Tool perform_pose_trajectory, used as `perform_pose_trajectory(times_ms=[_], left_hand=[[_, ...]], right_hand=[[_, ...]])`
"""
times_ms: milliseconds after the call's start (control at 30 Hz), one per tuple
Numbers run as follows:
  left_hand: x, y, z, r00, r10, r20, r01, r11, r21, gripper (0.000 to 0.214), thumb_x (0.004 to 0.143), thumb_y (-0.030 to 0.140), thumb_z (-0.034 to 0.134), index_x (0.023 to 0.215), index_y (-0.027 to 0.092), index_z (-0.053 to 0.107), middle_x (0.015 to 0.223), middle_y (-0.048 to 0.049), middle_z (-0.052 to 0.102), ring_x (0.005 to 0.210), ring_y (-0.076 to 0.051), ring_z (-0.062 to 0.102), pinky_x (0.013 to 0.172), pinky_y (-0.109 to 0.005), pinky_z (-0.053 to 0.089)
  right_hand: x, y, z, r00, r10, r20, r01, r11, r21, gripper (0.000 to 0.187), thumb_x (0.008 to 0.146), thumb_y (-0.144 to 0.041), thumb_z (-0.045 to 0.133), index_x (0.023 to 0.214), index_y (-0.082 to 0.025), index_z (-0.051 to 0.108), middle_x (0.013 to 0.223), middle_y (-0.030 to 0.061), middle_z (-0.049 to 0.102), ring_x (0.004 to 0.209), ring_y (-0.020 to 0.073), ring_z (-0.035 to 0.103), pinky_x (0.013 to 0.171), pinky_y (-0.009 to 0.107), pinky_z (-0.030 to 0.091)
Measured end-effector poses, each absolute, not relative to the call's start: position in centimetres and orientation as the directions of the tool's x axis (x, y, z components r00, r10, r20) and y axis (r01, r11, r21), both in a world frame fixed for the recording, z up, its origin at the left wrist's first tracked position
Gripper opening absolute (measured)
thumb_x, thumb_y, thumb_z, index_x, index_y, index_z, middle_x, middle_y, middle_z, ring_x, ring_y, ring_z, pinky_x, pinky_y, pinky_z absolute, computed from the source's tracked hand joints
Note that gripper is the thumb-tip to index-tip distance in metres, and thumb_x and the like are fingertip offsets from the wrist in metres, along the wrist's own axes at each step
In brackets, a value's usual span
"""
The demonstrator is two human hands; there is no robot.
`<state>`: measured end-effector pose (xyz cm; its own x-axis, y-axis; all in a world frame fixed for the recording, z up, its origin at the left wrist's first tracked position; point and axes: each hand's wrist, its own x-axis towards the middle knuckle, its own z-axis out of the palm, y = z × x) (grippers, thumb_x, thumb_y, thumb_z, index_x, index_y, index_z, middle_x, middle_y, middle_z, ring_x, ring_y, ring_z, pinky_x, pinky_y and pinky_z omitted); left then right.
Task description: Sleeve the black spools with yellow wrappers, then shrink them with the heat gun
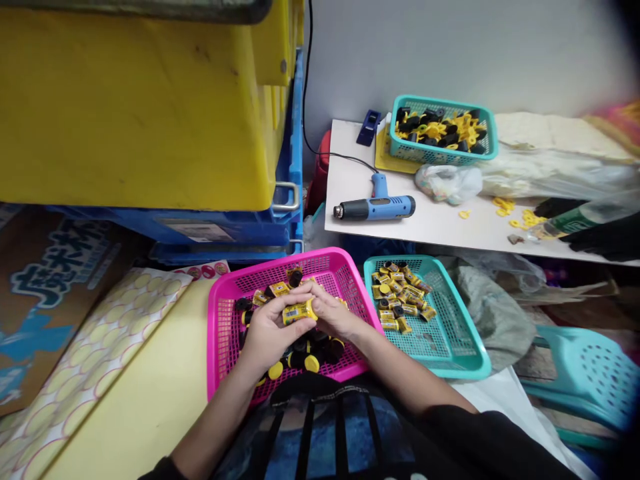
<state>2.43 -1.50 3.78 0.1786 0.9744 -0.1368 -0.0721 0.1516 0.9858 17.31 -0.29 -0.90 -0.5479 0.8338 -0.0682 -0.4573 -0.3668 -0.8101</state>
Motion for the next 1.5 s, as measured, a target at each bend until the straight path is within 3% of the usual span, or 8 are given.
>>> perform_pose_trajectory(times_ms=[233, 367, 567, 733, 967, 1233, 1367, 1500], left_hand=[[1.5, -1.3, 3.2, 0.208, 0.978, 0.001, -0.038, 0.007, 0.999, 0.028, 0.062, 0.022, 0.083, 0.089, 0.021, 0.075, 0.102, -0.0072, 0.074, 0.103, -0.024, 0.067, 0.093, -0.036, 0.054], [1.5, -1.6, 3.7, 0.293, 0.95, -0.106, -0.175, 0.162, 0.971, 0.031, 0.064, 0.024, 0.082, 0.094, 0.021, 0.074, 0.102, -0.0072, 0.073, 0.097, -0.023, 0.069, 0.077, -0.03, 0.058], [1.7, -1.9, 4.5, 0.314, 0.903, -0.294, -0.191, 0.364, 0.912, 0.033, 0.054, 0.015, 0.086, 0.084, 0.019, 0.074, 0.089, -0.0027, 0.075, 0.079, -0.016, 0.07, 0.071, -0.023, 0.056], [1.8, -2.1, 4.5, 0.312, 0.881, -0.356, -0.183, 0.424, 0.887, 0.033, 0.053, 0.016, 0.086, 0.084, 0.019, 0.075, 0.082, -0.0008, 0.075, 0.067, -0.01, 0.067, 0.063, -0.018, 0.052], [1.9, -1.7, 3.6, 0.32, 0.911, -0.261, -0.157, 0.323, 0.933, 0.031, 0.06, 0.018, 0.084, 0.089, 0.02, 0.074, 0.087, -0.0015, 0.073, 0.069, -0.011, 0.066, 0.064, -0.02, 0.054], [0.8, -1.3, 5.1, 0.412, 0.904, 0.116, -0.11, -0.077, 0.991, 0.019, 0.076, 0.019, 0.073, 0.093, 0.025, 0.073, 0.11, -0.0068, 0.063, 0.105, -0.021, 0.062, 0.073, -0.027, 0.057], [1.4, -1.6, 5.4, 0.35, 0.936, 0.019, -0.156, 0.038, 0.987, 0.031, 0.07, 0.016, 0.077, 0.099, 0.025, 0.07, 0.104, -0.0038, 0.068, 0.098, -0.018, 0.065, 0.077, -0.026, 0.057], [2.0, -1.8, 5.5, 0.365, 0.916, -0.168, -0.122, 0.226, 0.966, 0.03, 0.063, 0.019, 0.081, 0.092, 0.019, 0.071, 0.095, -0.0045, 0.072, 0.08, -0.017, 0.069, 0.069, -0.026, 0.057]], right_hand=[[18.4, 0.4, 0.7, -0.526, 0.851, -0.008, -0.236, -0.155, -0.959, 0.06, 0.08, -0.063, 0.06, 0.123, -0.022, 0.051, 0.119, 0.0073, 0.055, 0.115, 0.0205, 0.052, 0.099, 0.036, 0.04], [18.7, 0.4, 1.6, -0.565, 0.825, -0.011, -0.21, -0.157, -0.965, 0.064, 0.079, -0.068, 0.055, 0.12, -0.019, 0.053, 0.114, 0.0076, 0.056, 0.107, 0.0204, 0.054, 0.093, 0.036, 0.043], [18.6, 0.4, 0.9, -0.624, 0.778, -0.075, -0.302, -0.328, -0.895, 0.059, 0.064, -0.061, 0.076, 0.102, -0.019, 0.056, 0.098, 0.0024, 0.057, 0.091, 0.0163, 0.056, 0.081, 0.031, 0.044], [18.2, 0.1, 0.4, -0.558, 0.83, -0.009, -0.314, -0.221, -0.923, 0.057, 0.064, -0.066, 0.072, 0.092, -0.02, 0.053, 0.09, 0.0002, 0.052, 0.084, 0.0148, 0.052, 0.076, 0.03, 0.042], [18.0, -0.9, 0.1, -0.451, 0.892, 0.028, -0.271, -0.107, -0.957, 0.051, 0.076, -0.066, 0.062, 0.096, -0.021, 0.052, 0.088, 0.0006, 0.053, 0.079, 0.0152, 0.052, 0.074, 0.03, 0.043], [18.9, -0.5, 1.7, -0.418, 0.909, -0.002, -0.255, -0.119, -0.96, 0.061, 0.073, -0.052, 0.074, 0.121, -0.024, 0.048, 0.11, 0.0054, 0.054, 0.096, 0.0179, 0.055, 0.085, 0.034, 0.048], [19.2, -0.6, 2.3, -0.514, 0.858, 0.015, -0.3, -0.163, -0.94, 0.056, 0.079, -0.054, 0.067, 0.122, -0.023, 0.051, 0.119, 0.0072, 0.053, 0.11, 0.0197, 0.054, 0.094, 0.037, 0.045], [19.1, -0.8, 2.1, -0.572, 0.82, -0.026, -0.365, -0.282, -0.887, 0.056, 0.075, -0.056, 0.071, 0.116, -0.021, 0.056, 0.11, 0.005, 0.059, 0.103, 0.0178, 0.058, 0.093, 0.035, 0.045]])
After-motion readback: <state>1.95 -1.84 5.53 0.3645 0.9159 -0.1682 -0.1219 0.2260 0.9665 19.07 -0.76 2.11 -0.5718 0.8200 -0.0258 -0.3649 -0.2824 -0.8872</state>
